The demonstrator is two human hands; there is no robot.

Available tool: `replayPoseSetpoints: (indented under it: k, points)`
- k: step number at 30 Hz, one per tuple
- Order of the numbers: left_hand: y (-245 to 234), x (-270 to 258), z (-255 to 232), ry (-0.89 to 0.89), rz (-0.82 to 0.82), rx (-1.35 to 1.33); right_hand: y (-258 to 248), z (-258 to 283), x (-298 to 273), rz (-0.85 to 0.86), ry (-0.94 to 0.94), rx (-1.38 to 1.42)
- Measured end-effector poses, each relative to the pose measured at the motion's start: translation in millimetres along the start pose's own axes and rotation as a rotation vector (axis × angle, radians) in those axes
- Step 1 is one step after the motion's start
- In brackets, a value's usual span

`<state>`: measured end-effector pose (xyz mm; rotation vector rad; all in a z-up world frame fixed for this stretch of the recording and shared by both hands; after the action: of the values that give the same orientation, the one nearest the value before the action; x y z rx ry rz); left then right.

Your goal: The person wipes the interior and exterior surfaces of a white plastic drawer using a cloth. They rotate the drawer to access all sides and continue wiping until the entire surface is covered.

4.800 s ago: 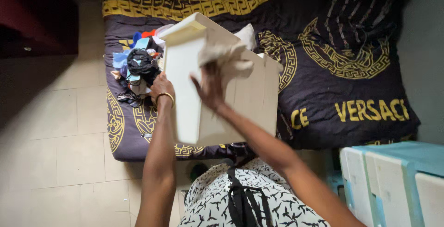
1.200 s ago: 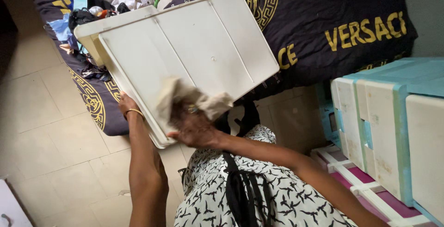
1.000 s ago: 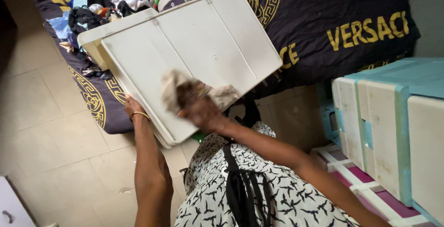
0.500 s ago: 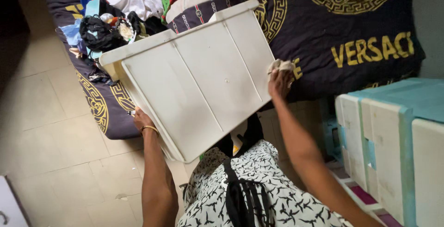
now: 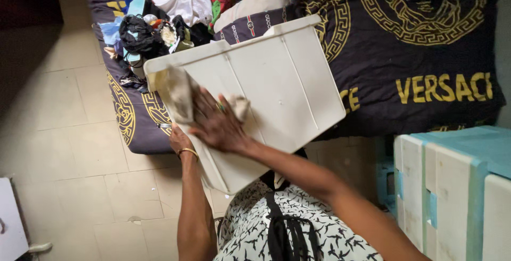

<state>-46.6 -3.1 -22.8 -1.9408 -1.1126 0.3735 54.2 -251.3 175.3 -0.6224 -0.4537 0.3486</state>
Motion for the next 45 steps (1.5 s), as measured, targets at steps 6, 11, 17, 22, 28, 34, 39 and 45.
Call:
replayPoseSetpoints:
  k: [6,11,17,22,28,34,39,45]
  points:
    - [-20.7,-30.2,-18.3,-0.323,0.087,-0.009,2.1,-77.7,97.8,-0.070,0.140,-0.144]
    - [-18.4,-42.4,-19.0,-0.369,0.087,-0.033,-5.3,-140.3,88.1,-0.224,0.214,-0.035]
    - [-20.9,-43.1,-7.8,-0.245,0.078,-0.002,-11.8,-252.0,37.1,-0.313,0.448,-0.315]
    - [-21.5,-45.3,-1.6,-0.374,0.154,-0.040,-16.7,-373.5,-1.5,-0.307,0.543,-0.369]
    - [-32.4,-43.4,-8.6,-0.423,0.174,-0.062,-51.0,-479.5,-35.7,-0.355,0.635,-0.510]
    - [-38.9,-47.5,1.8,-0.511,0.210,-0.095,-85.0,-449.0,-47.9,-0.606,0.558,-0.444]
    - [-32.6,-52.9,13.5,-0.432,0.172,-0.010,-93.0,-324.5,-66.5,-0.559,0.896,0.132]
    - [-21.0,-57.1,17.5,-0.417,0.154,-0.048,-111.8,-255.4,-99.0,-0.338,1.048,0.907]
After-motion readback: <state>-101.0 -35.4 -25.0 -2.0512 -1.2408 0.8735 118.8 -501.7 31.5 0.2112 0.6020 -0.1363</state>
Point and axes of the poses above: each hand's wrist, its own x-axis towards the middle knuckle, its own y-axis out of the palm, z = x × y, the point moved 4 cm from there along x, towards the middle knuckle, and after that the axes turned 10 degrees about -z, right-handed, at the moved point
